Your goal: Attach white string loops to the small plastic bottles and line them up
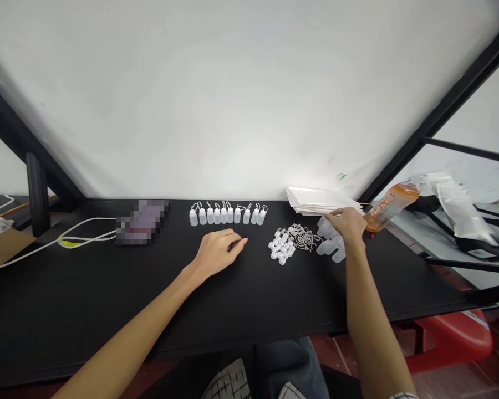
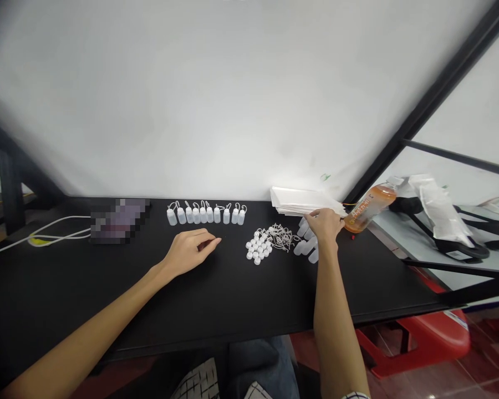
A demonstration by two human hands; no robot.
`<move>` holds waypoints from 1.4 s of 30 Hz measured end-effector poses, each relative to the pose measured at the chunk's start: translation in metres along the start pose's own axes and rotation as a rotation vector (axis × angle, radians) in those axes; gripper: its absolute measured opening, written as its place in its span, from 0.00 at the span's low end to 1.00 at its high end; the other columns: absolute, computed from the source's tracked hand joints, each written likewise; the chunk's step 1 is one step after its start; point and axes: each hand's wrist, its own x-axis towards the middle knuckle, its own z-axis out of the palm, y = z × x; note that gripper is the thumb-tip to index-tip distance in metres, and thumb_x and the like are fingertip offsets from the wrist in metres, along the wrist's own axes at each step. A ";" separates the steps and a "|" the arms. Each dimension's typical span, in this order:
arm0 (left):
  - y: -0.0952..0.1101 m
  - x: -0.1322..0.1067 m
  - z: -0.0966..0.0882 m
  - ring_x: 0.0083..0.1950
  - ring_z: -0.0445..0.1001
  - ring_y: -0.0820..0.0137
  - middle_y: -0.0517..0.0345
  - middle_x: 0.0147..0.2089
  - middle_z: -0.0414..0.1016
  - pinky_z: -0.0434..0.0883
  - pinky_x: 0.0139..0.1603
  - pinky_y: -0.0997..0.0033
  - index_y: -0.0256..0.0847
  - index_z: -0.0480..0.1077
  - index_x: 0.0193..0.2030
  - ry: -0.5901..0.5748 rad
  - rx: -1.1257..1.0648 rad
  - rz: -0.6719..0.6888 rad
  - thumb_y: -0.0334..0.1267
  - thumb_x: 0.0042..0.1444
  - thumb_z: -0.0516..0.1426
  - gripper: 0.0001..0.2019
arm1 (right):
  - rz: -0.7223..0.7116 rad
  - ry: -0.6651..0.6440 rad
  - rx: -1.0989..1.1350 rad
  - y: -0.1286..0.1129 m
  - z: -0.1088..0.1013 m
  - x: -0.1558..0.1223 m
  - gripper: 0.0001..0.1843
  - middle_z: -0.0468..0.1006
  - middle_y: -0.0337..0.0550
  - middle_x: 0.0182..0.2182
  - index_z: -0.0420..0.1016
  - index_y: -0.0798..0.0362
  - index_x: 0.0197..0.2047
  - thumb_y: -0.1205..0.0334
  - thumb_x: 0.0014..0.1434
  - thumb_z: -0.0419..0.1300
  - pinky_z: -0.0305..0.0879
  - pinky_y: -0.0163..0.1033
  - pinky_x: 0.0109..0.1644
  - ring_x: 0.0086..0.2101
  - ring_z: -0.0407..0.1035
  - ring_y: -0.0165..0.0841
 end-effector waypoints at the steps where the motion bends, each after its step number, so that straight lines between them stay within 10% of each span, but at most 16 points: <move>1: 0.000 0.000 0.000 0.23 0.64 0.75 0.59 0.24 0.72 0.56 0.26 0.73 0.39 0.76 0.27 0.001 -0.001 0.002 0.43 0.64 0.52 0.18 | 0.000 -0.003 0.003 0.000 0.000 0.000 0.15 0.81 0.56 0.35 0.85 0.54 0.36 0.53 0.52 0.63 0.64 0.51 0.46 0.42 0.73 0.50; 11: 0.003 0.001 -0.002 0.25 0.65 0.75 0.59 0.25 0.72 0.56 0.27 0.73 0.38 0.74 0.26 -0.011 -0.019 0.010 0.42 0.64 0.51 0.19 | 0.011 0.041 0.125 0.003 0.000 0.003 0.16 0.81 0.58 0.33 0.84 0.57 0.38 0.57 0.51 0.60 0.65 0.47 0.44 0.40 0.74 0.50; 19: 0.000 0.001 0.003 0.26 0.67 0.75 0.59 0.27 0.73 0.58 0.28 0.73 0.38 0.76 0.28 -0.083 -0.035 -0.029 0.42 0.64 0.52 0.17 | -0.121 0.394 0.603 -0.011 -0.011 -0.005 0.13 0.80 0.49 0.30 0.81 0.57 0.33 0.56 0.50 0.61 0.69 0.50 0.47 0.36 0.74 0.44; 26: 0.004 0.002 -0.001 0.28 0.69 0.76 0.59 0.37 0.76 0.64 0.32 0.73 0.41 0.76 0.42 -0.087 -0.110 -0.081 0.43 0.64 0.52 0.13 | -0.308 -0.007 1.286 -0.064 -0.019 -0.048 0.13 0.77 0.42 0.25 0.77 0.56 0.34 0.54 0.50 0.66 0.69 0.36 0.26 0.27 0.72 0.33; 34: 0.007 0.004 -0.009 0.32 0.70 0.73 0.57 0.42 0.74 0.67 0.32 0.73 0.44 0.70 0.56 -0.113 -0.211 -0.117 0.50 0.62 0.53 0.20 | -0.597 -0.565 1.250 -0.111 -0.017 -0.120 0.15 0.77 0.43 0.25 0.78 0.56 0.36 0.52 0.54 0.66 0.64 0.32 0.22 0.27 0.73 0.32; 42: 0.017 0.002 -0.009 0.28 0.65 0.75 0.63 0.30 0.70 0.61 0.30 0.74 0.41 0.71 0.42 -0.225 -0.333 -0.088 0.40 0.61 0.52 0.09 | -0.678 -0.635 1.176 -0.114 -0.016 -0.132 0.12 0.77 0.43 0.27 0.78 0.55 0.36 0.54 0.59 0.62 0.64 0.32 0.24 0.26 0.73 0.31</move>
